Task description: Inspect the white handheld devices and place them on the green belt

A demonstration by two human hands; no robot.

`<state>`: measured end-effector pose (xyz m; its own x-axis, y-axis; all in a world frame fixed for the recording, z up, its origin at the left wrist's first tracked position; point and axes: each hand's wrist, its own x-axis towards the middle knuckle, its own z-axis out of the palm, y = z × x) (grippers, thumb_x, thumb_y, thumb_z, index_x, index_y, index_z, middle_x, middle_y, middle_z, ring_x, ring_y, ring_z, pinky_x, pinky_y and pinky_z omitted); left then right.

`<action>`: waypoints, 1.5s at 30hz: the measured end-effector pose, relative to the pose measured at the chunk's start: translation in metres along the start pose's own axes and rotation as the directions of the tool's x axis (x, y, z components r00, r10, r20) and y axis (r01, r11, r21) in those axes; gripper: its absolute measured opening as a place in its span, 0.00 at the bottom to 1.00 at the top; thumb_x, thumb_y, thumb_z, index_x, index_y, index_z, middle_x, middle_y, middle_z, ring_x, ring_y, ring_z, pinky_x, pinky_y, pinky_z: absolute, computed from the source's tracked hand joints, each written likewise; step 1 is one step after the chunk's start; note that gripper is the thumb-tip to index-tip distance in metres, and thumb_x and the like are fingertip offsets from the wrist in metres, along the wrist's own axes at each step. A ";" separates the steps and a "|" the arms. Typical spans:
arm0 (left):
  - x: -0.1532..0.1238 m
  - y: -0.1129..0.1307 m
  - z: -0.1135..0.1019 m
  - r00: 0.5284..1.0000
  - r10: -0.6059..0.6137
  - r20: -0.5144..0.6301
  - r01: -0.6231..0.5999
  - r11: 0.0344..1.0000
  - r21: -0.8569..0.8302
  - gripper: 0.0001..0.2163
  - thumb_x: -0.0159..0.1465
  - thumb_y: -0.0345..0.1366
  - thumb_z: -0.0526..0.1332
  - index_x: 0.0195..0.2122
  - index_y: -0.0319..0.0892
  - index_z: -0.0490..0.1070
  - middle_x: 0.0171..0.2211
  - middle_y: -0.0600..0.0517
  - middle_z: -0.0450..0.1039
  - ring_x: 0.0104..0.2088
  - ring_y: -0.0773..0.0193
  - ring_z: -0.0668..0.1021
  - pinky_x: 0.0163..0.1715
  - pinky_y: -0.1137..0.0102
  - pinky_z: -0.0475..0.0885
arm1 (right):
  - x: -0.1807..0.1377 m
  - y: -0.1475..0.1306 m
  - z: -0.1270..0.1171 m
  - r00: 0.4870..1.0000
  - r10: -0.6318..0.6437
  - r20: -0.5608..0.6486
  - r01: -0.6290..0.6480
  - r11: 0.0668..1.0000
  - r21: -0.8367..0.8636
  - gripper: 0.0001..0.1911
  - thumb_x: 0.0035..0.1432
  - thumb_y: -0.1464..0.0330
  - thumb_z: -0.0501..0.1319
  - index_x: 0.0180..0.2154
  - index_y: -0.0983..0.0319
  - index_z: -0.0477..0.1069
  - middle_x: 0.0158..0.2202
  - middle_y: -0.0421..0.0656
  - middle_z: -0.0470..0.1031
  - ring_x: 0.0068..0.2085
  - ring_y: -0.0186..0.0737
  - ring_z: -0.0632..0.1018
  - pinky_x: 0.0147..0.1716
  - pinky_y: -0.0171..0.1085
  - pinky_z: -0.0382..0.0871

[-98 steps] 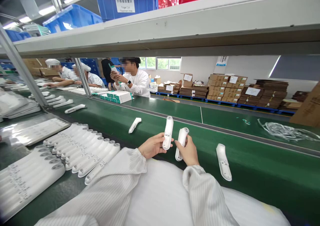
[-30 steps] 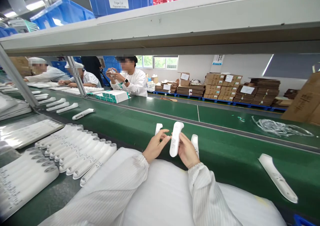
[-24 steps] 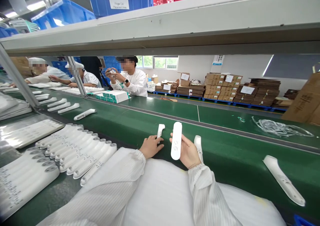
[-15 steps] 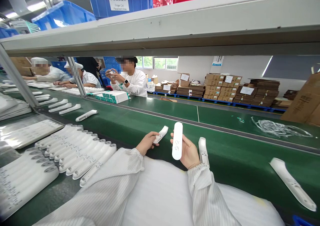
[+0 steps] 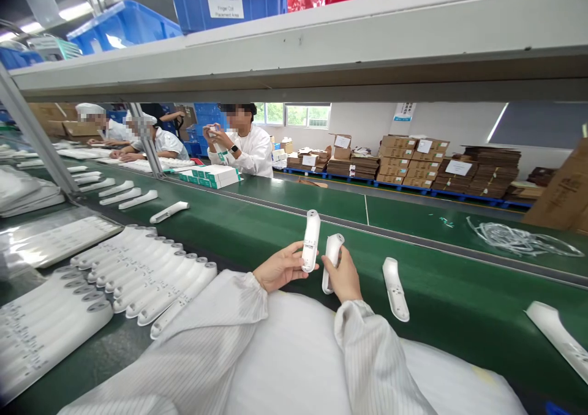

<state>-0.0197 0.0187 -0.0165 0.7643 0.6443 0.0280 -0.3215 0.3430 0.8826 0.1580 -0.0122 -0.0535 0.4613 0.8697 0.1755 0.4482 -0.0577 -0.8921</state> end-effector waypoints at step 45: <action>0.009 -0.003 -0.003 0.856 0.094 -0.509 0.048 0.964 0.260 0.19 0.57 0.49 0.54 0.42 0.40 0.67 0.31 0.51 0.69 0.25 0.73 0.70 0.22 0.78 0.60 | -0.025 -0.043 -0.018 0.820 0.045 0.570 -0.557 0.291 0.778 0.14 0.58 0.66 0.52 0.42 0.61 0.72 0.39 0.43 0.78 0.34 0.37 0.79 0.35 0.35 0.73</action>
<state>-0.0134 0.0252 -0.0199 0.3390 0.9315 -0.1317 -0.1277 0.1843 0.9745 0.1408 -0.0406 -0.0120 -0.0376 0.9903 -0.1339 -0.7221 -0.1196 -0.6814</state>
